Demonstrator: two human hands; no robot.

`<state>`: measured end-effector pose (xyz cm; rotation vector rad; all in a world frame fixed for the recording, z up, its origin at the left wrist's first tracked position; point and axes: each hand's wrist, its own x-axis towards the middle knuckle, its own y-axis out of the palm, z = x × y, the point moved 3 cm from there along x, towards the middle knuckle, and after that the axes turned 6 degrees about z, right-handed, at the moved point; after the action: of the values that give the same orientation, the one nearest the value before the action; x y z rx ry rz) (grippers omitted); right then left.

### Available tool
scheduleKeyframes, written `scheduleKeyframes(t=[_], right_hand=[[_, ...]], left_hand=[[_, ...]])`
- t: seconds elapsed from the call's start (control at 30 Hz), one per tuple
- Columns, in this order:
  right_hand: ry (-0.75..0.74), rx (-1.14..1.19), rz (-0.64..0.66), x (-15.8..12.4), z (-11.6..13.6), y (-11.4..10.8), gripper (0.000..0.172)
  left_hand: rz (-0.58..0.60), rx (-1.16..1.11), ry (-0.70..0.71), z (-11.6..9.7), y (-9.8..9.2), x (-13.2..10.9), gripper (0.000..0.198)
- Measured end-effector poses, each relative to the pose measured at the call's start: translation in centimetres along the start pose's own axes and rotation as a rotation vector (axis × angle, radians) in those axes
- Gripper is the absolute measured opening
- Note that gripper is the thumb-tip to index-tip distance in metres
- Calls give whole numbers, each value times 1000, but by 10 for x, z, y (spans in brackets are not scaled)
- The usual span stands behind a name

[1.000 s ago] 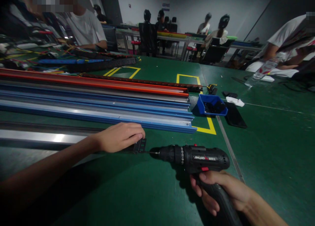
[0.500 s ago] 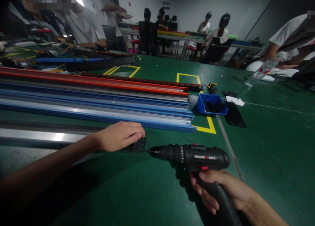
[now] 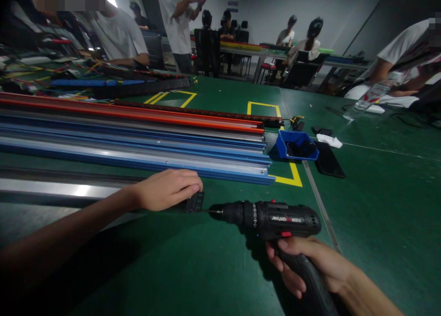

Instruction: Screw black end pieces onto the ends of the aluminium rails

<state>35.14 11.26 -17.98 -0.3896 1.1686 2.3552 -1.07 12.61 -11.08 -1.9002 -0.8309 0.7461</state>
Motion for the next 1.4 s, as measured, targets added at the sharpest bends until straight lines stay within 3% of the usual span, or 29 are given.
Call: scheduleKeyframes(t=[1.4], right_hand=[[-18,-22,21,1,1,2,33]], left_hand=[[-15,3,4,-2,-2,-1,36]])
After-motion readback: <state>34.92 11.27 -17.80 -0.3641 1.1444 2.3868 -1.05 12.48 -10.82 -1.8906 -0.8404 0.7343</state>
